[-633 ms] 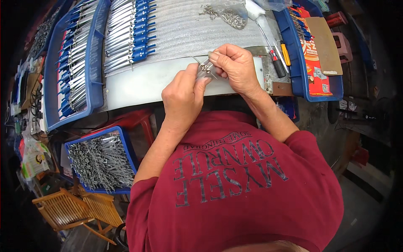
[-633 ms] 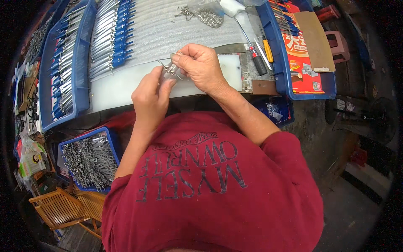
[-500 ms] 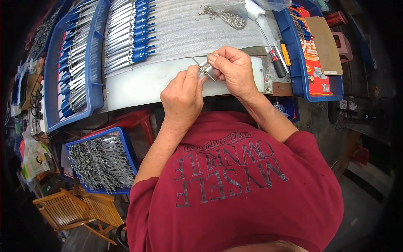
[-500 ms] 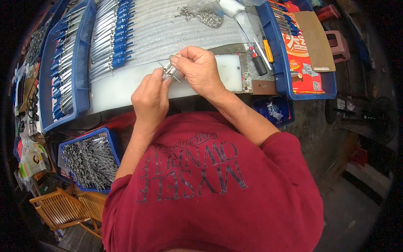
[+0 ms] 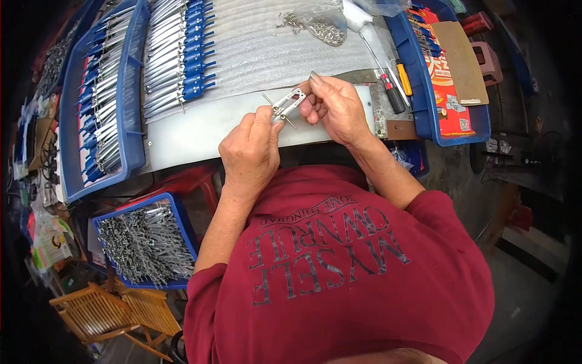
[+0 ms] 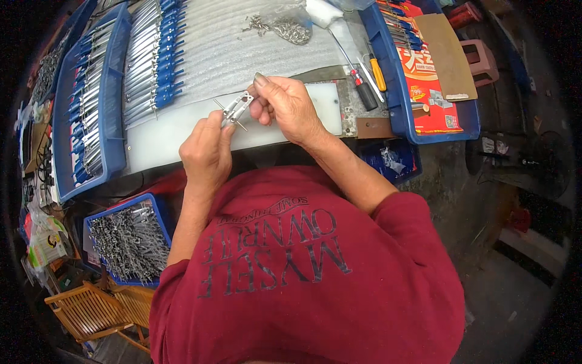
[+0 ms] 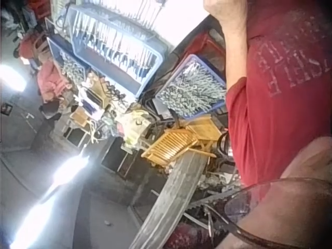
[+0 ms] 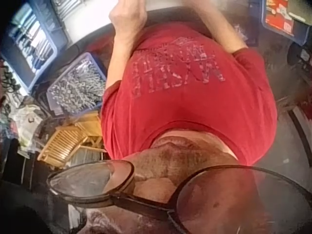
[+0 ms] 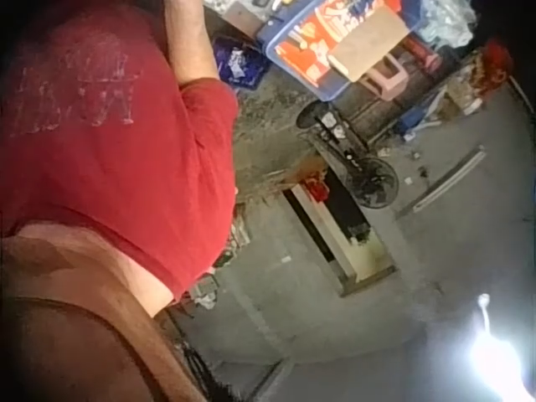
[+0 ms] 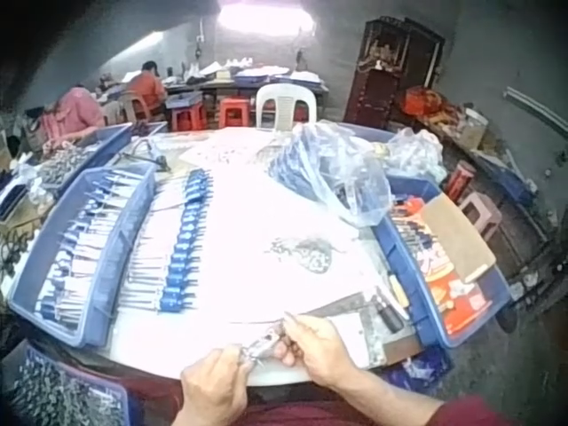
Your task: Manually assembling small metal hardware components at a workstation.
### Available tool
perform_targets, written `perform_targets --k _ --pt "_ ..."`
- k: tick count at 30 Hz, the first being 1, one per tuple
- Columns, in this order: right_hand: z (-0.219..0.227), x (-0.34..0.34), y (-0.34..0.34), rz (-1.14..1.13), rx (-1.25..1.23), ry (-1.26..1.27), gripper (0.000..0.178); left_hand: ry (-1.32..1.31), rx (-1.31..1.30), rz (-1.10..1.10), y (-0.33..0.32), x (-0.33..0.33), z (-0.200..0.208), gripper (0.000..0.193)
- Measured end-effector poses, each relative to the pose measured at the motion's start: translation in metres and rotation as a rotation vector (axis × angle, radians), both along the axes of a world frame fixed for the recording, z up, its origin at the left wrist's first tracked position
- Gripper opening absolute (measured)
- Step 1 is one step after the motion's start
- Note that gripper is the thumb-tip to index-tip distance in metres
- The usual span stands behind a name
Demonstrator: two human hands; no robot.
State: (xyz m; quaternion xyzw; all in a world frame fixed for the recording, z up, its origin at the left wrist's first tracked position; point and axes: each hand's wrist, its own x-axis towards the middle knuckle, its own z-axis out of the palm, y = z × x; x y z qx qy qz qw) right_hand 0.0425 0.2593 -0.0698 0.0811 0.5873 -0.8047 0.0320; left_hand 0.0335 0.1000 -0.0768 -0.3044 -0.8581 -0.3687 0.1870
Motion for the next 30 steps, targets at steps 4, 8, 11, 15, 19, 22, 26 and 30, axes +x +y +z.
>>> perform_targets --k 4,8,11,15,19,22,26,30 --pt "0.002 -0.001 0.005 -0.003 0.032 0.01 0.034 -0.019 -0.004 -0.014 0.002 -0.002 0.002 0.023" --pt "0.018 -0.008 0.023 -0.049 0.225 0.118 0.032 0.01 -0.002 -0.054 0.002 -0.008 0.002 0.022" --pt "0.033 -0.034 0.059 -0.322 0.469 0.233 0.027 0.053 0.007 -0.047 0.0 -0.013 -0.002 0.022" --pt "0.05 -0.077 0.114 -0.615 0.532 0.254 0.023 0.025 -0.096 -0.018 -0.002 -0.021 -0.007 0.023" --pt "0.019 -0.134 0.184 -0.846 0.934 0.215 0.021 -0.012 -0.183 0.001 0.004 -0.025 -0.015 0.02" --pt "0.017 -0.162 0.171 -0.712 1.434 0.059 0.02 -0.006 -0.195 -0.003 0.0 -0.025 -0.019 0.021" --pt "0.004 -0.187 0.175 -0.436 1.485 -0.114 0.02 0.007 -0.197 -0.007 0.002 -0.027 -0.019 0.025" --pt "0.0 -0.196 0.186 -0.156 1.712 -0.212 0.021 -0.013 -0.177 -0.017 0.001 -0.028 -0.019 0.026"
